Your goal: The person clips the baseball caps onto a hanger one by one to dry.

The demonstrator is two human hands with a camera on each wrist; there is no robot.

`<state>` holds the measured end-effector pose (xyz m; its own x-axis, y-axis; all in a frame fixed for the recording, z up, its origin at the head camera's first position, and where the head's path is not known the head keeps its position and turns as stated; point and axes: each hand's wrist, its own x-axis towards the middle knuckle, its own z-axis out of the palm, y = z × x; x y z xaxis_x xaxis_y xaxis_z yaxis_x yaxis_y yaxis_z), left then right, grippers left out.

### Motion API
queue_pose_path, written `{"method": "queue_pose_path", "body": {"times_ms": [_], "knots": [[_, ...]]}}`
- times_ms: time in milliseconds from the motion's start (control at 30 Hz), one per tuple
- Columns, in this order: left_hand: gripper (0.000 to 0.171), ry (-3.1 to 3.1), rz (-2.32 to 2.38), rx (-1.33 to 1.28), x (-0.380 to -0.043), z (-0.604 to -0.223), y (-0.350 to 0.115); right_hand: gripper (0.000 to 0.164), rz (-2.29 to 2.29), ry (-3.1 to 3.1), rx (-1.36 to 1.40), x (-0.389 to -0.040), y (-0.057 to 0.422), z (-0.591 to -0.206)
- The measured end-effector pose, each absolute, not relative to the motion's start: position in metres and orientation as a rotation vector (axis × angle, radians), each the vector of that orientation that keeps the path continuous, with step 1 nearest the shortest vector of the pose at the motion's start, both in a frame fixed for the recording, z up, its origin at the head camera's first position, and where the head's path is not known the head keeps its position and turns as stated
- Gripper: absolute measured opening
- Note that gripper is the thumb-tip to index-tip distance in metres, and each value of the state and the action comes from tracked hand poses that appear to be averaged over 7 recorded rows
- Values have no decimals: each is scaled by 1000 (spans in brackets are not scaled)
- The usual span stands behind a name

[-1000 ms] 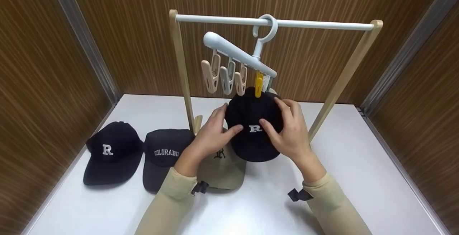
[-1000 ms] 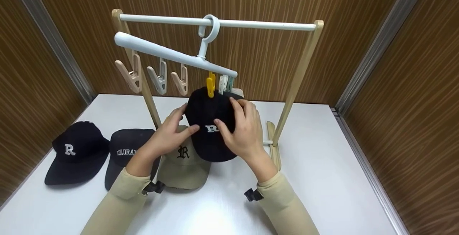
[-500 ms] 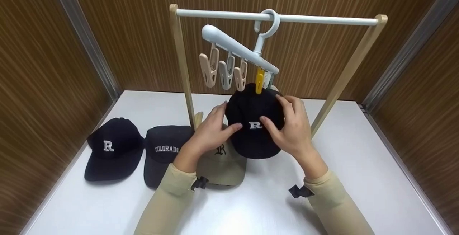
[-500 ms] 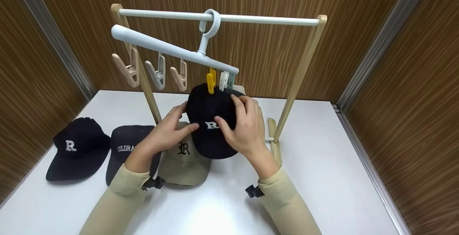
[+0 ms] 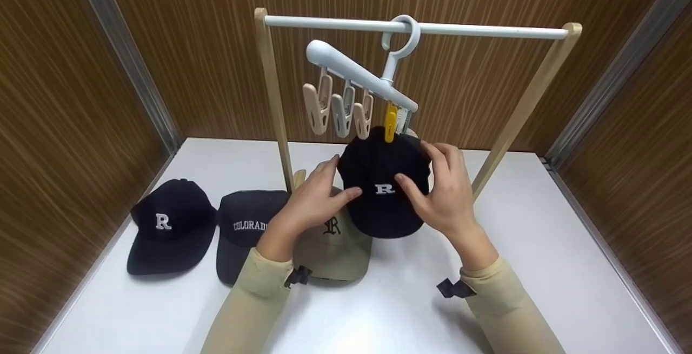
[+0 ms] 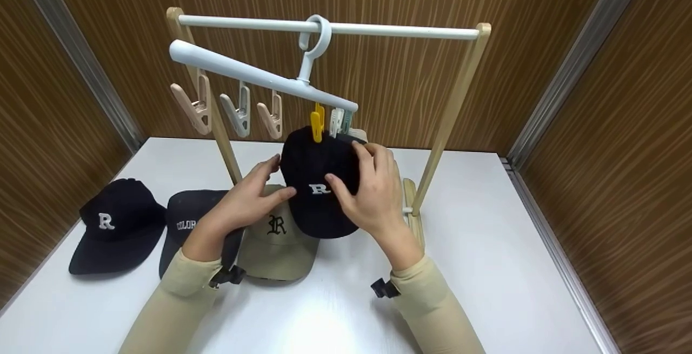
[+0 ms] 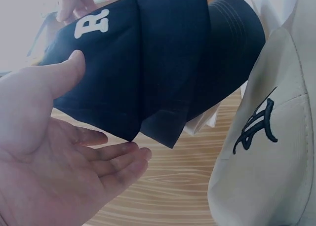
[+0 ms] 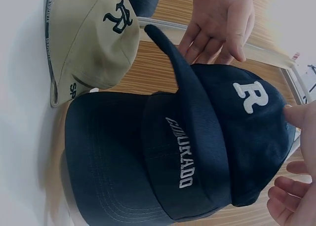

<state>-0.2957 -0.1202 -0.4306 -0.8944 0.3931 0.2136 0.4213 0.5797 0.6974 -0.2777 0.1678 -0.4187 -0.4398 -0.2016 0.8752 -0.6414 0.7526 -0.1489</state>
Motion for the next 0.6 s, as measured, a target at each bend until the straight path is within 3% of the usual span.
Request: {"method": "queue_pose_path", "body": {"times_ms": [600], "knots": [[96,-2825,-1222,-667,-299,-426,-137,69,586,-1964,684,-267,159,-417]]}}
